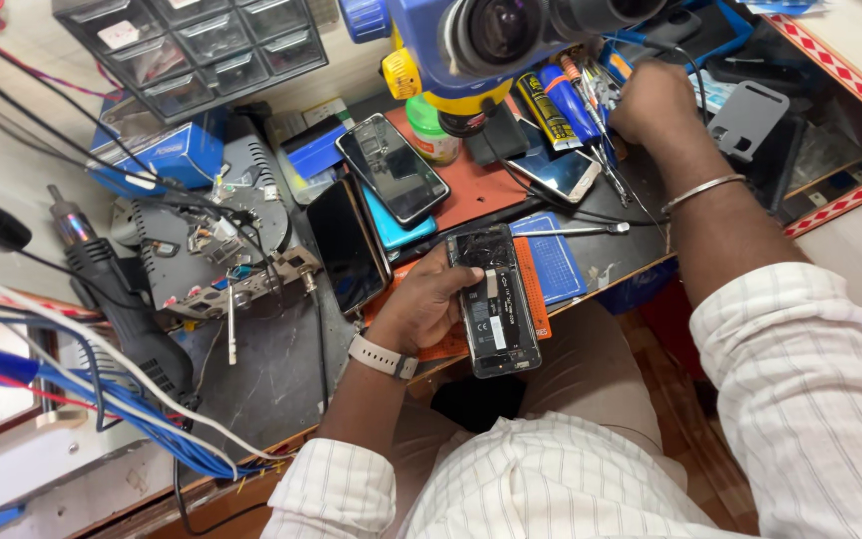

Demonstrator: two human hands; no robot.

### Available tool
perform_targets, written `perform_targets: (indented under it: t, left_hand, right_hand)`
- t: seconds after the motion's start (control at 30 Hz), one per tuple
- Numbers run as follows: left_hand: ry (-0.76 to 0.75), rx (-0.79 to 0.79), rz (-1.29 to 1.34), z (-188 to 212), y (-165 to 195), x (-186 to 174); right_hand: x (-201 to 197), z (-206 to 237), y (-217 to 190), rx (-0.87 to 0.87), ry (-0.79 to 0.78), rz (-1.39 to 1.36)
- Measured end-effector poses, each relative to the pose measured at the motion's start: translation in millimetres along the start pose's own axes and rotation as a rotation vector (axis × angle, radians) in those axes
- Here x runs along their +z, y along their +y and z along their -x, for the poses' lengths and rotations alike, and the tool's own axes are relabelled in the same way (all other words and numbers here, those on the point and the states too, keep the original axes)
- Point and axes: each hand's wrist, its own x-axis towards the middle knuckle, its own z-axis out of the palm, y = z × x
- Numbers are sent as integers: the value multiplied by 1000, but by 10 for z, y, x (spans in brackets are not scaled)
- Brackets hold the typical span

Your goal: The person removes the back cover from a smartphone and pries out internal components by hand. They use a screwdriver to unscrew parts from the phone body, set removed parts on the workbench, and handle a small roll of tape near the end.

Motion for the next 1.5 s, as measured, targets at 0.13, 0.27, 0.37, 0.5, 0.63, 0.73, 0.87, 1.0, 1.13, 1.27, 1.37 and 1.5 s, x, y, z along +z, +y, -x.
perform_targets:
  t: [0.13,0.27,0.37,0.5,0.63,0.73,0.87,1.0,1.13,1.27,1.37,1.5]
  left_hand:
    - [-3,-4,-8,13,-5,-19]
    - [-28,14,-16,32,-27,-14]
    - [-25,17,-23,40,-29,9]
    - [-13,9,-16,44,-19,9]
    - [-28,16,-8,66,-35,-12]
    - [-26,28,-9,89,-44,-15]
    - [-25,24,8,100,-47,13]
    - [-37,49,3,104,-56,24]
    - [-72,75,9,133,-75,34]
    - [-111,135,-12,184,-55,85]
    - [-124,177,36,232,-16,113]
    - [-133,271,149,308,41,69]
  right_hand:
    - [-75,77,-26,-6,69,38]
    - [-105,143,-20,15,-95,151]
    - [-123,197,105,18,-13,113]
    - [-134,612,408,-28,138,-149]
    - [-19,1299,969,97,21,-929]
    - [246,1479,1287,125,-156,-1581]
    - [601,1772,1367,306,-367,-2027]
    - [734,2245,906,362,-491,-1921]
    - [611,2535,260,94,-214,-599]
    - [369,2643,-69,169,-325,-567]
    - [317,2628,-175,41,-206,-966]
    - [215,2542,-117,-130,-65,-955]
